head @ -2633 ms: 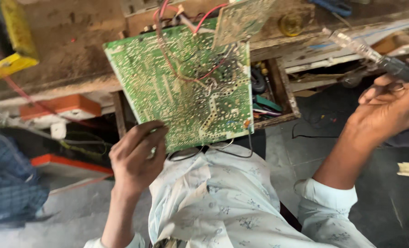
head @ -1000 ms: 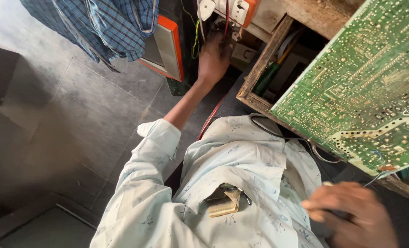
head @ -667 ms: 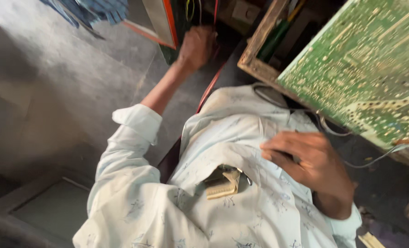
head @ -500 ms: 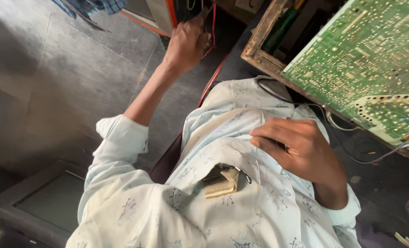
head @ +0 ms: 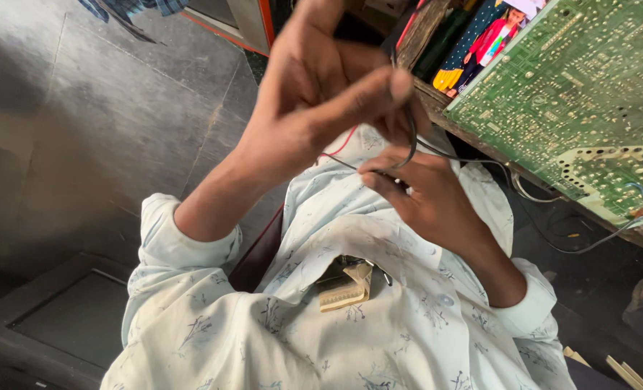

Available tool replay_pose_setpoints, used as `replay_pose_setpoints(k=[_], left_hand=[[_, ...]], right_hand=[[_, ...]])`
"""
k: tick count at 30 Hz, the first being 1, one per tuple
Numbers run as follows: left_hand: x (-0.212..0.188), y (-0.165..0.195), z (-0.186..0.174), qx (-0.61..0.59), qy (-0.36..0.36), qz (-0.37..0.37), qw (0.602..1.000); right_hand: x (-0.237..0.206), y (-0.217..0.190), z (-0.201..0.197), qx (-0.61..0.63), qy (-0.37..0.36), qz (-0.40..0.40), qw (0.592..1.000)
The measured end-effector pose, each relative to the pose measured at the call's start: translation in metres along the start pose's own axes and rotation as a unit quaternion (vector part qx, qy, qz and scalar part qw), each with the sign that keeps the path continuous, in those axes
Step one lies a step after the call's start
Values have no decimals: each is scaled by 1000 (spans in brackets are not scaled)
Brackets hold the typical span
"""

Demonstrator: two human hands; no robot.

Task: The person solders components on a green circuit board at a cluttered workbench. They hold the board steady with one hand while applying a soldering iron to its underside, reposition the board, handle a small component and a wire, and continue soldering different joints across the board.

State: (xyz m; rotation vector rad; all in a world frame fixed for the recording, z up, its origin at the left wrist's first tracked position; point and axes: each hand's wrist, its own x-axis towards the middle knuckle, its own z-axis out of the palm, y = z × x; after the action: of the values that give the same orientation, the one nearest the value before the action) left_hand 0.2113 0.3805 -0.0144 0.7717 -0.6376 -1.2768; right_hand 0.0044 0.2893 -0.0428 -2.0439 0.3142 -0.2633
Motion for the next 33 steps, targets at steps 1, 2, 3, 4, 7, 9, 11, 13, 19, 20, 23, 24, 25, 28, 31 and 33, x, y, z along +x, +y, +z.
replay_pose_setpoints(k=[1, 2, 3, 4, 7, 9, 11, 13, 19, 20, 23, 24, 25, 28, 31, 33], left_hand=[[2, 2, 1, -2, 9, 34, 999], [4, 4, 0, 29, -8, 50, 998], [6, 6, 0, 59, -24, 67, 996], [10, 8, -2, 122, -67, 66, 988], [20, 8, -7, 300, -200, 69, 930], [23, 2, -6, 402, -256, 86, 875], [26, -8, -1, 495, -275, 115, 816], [28, -11, -1, 497, -265, 162, 810], [20, 13, -22, 498, -170, 233, 818], [18, 16, -24, 506, -142, 233, 818], [18, 15, -21, 463, -93, 275, 837], [19, 14, -19, 455, -79, 286, 840], [19, 13, -16, 454, -69, 293, 838], [19, 12, -7, 429, -23, 298, 853], [15, 12, 0, 408, -7, 306, 860], [14, 10, 3, 372, -22, 317, 872]], right_hand=[[-4, -4, -3, 26, 7, 6, 1000], [-8, -9, -8, 31, 27, 33, 999], [-12, -16, -13, 36, 48, 61, 996], [-14, -24, -19, 41, 70, 88, 993], [-14, -45, -35, -83, 130, -12, 988], [-12, -57, -44, -107, 138, -2, 985], [-9, -64, -50, -126, 146, 5, 981], [-7, -66, -53, -121, 164, 5, 979], [-2, -50, -50, -87, 174, -25, 981], [-1, -47, -45, -97, 152, -12, 984], [2, -36, -25, -130, 101, 13, 986], [3, -31, -17, -143, 95, 12, 985], [4, -27, -11, -156, 91, 11, 983], [3, -11, 1, -133, 56, 39, 989], [-1, 3, 4, -133, 35, 54, 989], [-3, 9, 4, -10, -32, 58, 998]])
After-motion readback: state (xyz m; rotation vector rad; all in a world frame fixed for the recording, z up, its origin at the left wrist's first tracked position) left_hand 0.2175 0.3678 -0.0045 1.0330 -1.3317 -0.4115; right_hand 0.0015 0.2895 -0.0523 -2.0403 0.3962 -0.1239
